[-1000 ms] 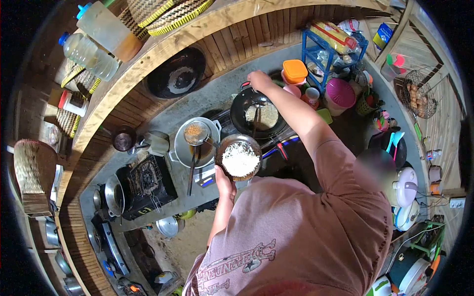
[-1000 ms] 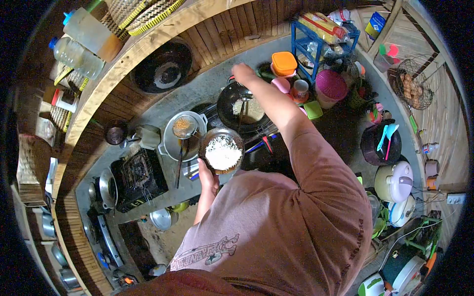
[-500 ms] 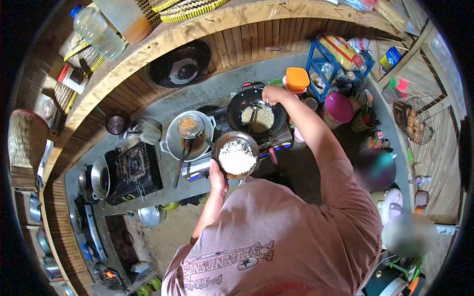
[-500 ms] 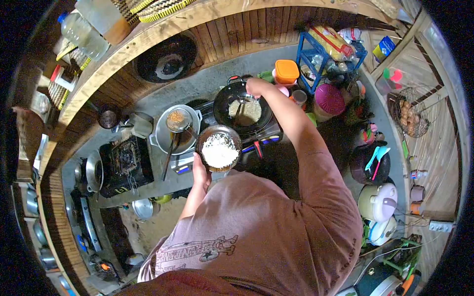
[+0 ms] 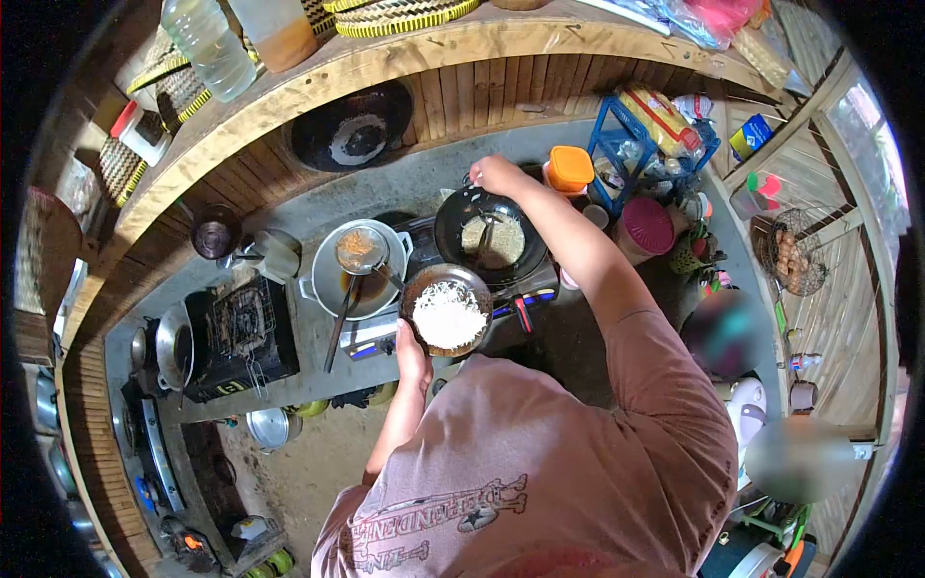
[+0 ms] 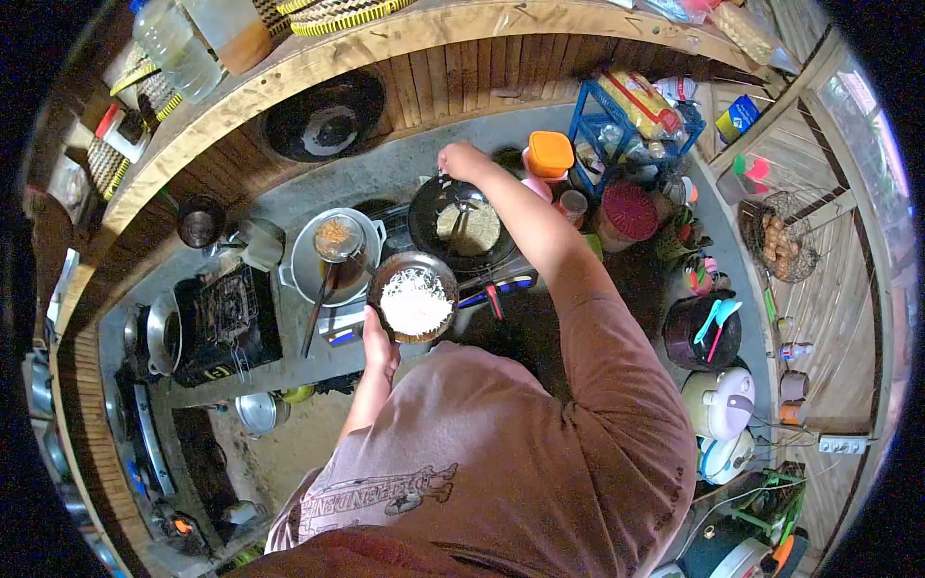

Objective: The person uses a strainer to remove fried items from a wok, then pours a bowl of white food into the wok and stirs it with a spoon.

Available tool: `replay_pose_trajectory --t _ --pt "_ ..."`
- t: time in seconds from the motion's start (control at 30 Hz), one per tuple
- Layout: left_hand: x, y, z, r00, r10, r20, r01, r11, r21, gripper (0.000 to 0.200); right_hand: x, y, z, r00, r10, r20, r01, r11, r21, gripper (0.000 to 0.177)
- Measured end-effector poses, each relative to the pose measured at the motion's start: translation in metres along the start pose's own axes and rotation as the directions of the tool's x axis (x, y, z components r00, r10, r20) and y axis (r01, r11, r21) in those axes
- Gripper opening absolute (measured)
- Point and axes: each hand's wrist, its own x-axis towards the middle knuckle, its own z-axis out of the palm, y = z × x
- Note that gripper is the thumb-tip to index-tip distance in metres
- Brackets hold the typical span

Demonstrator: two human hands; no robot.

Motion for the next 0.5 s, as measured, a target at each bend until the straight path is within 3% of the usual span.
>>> replay_pose_trajectory --t 0.07,0.1,0.13,0.2,0.27,0.33,0.4,0.47,0.5 --pt "0.0 0.002 -0.004 1.0 -0.007 0.0 0.007 1.0 -0.017 0.058 -0.002 -0.001 0.004 0.99 -0.101 0.093 0.098 0.994 0.037 0.016" --pt "0.0 0.003 -0.007 1.0 -0.014 -0.009 0.014 0.999 -0.03 0.057 -0.008 -0.001 0.006 0.988 -0.149 0.033 0.15 0.988 -0.038 0.016" --pt "0.0 0.004 -0.01 1.0 -0.02 -0.003 0.02 0.999 -0.03 0.057 -0.015 0.0 0.007 0.989 -0.141 0.032 0.143 0.989 -0.041 0.016" --pt "0.001 0.007 -0.015 0.999 -0.029 0.021 0.03 0.999 -0.039 0.058 -0.027 0.006 0.009 0.999 0.035 0.019 -0.031 0.981 -0.192 0.017" --pt "0.002 0.007 -0.022 0.999 -0.009 0.035 0.01 1.0 -0.014 0.059 -0.041 0.019 0.018 0.998 0.023 0.061 -0.007 0.967 -0.254 0.019" --pt "0.003 0.011 -0.026 0.999 0.008 0.052 -0.008 1.0 0.013 0.06 -0.063 0.015 0.017 0.972 0.021 0.232 0.013 0.989 -0.145 0.021" --pt "0.002 0.018 -0.029 0.998 -0.008 0.065 0.006 0.999 0.04 0.06 -0.089 -0.031 -0.021 0.966 0.137 0.22 -0.081 0.966 -0.245 0.022" --pt "-0.001 0.027 -0.027 0.996 -0.025 0.086 0.021 0.999 0.045 0.059 -0.081 -0.003 -0.011 0.982 0.116 0.152 -0.092 0.984 -0.153 0.021" --pt "-0.001 0.03 -0.026 0.995 -0.024 0.102 0.02 0.999 0.042 0.059 -0.069 0.046 0.017 0.99 0.141 0.026 -0.141 0.99 -0.003 0.019"
